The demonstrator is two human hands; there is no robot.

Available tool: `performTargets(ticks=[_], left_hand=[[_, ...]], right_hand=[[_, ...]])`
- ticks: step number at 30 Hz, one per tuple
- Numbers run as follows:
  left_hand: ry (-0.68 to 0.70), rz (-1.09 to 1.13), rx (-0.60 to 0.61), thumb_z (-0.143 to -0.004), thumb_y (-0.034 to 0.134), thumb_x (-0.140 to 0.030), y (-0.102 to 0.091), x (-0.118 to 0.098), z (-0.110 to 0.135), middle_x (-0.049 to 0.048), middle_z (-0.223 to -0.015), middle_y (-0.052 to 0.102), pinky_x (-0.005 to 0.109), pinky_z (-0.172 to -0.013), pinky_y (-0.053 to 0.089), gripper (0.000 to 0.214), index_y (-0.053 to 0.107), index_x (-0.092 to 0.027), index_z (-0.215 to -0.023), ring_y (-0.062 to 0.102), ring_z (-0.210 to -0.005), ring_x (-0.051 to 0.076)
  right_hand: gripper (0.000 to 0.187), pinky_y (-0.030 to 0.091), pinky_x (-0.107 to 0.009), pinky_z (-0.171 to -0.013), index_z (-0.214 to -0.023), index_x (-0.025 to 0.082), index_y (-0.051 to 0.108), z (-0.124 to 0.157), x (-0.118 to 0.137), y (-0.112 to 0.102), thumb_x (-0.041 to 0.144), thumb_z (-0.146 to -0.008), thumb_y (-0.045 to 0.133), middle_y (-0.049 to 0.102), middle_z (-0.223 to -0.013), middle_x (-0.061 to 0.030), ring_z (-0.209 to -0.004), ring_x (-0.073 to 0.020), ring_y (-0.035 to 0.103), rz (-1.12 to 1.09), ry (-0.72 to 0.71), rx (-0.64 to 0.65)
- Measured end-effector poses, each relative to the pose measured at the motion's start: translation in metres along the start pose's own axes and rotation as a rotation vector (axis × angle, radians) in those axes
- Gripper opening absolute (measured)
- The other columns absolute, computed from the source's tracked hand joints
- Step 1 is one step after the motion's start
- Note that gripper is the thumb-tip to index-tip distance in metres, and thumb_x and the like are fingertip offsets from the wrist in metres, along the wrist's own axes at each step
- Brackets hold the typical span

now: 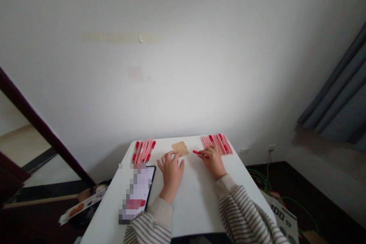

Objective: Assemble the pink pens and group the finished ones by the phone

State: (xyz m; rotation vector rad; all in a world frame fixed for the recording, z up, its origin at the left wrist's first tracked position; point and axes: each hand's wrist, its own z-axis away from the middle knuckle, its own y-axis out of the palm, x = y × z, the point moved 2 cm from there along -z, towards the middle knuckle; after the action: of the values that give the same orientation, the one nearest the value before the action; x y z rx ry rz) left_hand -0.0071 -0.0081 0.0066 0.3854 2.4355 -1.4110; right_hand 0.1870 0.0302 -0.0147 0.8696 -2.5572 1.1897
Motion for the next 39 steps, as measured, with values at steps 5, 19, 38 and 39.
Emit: performTargets(ticks=[5,19,38,39], left_hand=[[0.016,0.097,0.025,-0.081,0.061,-0.032,0.001,-0.003,-0.004,0.0049,-0.121,0.058,0.061,-0.107,0.021,0.026,0.069,-0.036,-0.105,0.043,-0.119,0.027],[0.078,0.096,0.084,-0.079,0.064,-0.035,0.008,-0.009,-0.007,0.0034,-0.120,0.060,0.066,-0.109,0.015,0.016,0.073,-0.038,-0.092,0.041,-0.119,0.028],[-0.030,0.030,-0.021,-0.083,0.058,-0.030,0.005,0.008,-0.010,0.0063,-0.117,0.061,0.065,-0.104,0.023,0.018,0.070,-0.030,-0.095,0.044,-0.116,0.028],[-0.040,0.021,-0.027,-0.083,0.058,-0.030,0.004,0.009,-0.010,0.0064,-0.117,0.060,0.065,-0.104,0.023,0.017,0.070,-0.029,-0.094,0.044,-0.116,0.028]], right_hand=[[0.009,0.031,-0.043,-0.092,-0.088,0.033,0.075,0.001,0.008,-0.001,0.035,-0.084,0.067,0.067,-0.083,-0.0033,-0.098,-0.0240,0.047,0.029,-0.042,0.042],[0.011,0.030,-0.042,-0.093,-0.090,0.036,0.075,0.002,0.017,0.001,0.032,-0.080,0.072,0.067,-0.088,-0.0022,-0.100,-0.0236,0.046,0.050,-0.079,0.107],[0.009,0.031,-0.043,-0.091,-0.087,0.034,0.076,-0.001,0.006,-0.005,0.030,-0.081,0.071,0.068,-0.086,-0.0025,-0.098,-0.0250,0.048,0.010,-0.026,0.029],[0.009,0.031,-0.043,-0.091,-0.087,0.034,0.076,-0.001,0.006,-0.004,0.031,-0.081,0.071,0.068,-0.086,-0.0027,-0.098,-0.0252,0.048,0.009,-0.025,0.025]])
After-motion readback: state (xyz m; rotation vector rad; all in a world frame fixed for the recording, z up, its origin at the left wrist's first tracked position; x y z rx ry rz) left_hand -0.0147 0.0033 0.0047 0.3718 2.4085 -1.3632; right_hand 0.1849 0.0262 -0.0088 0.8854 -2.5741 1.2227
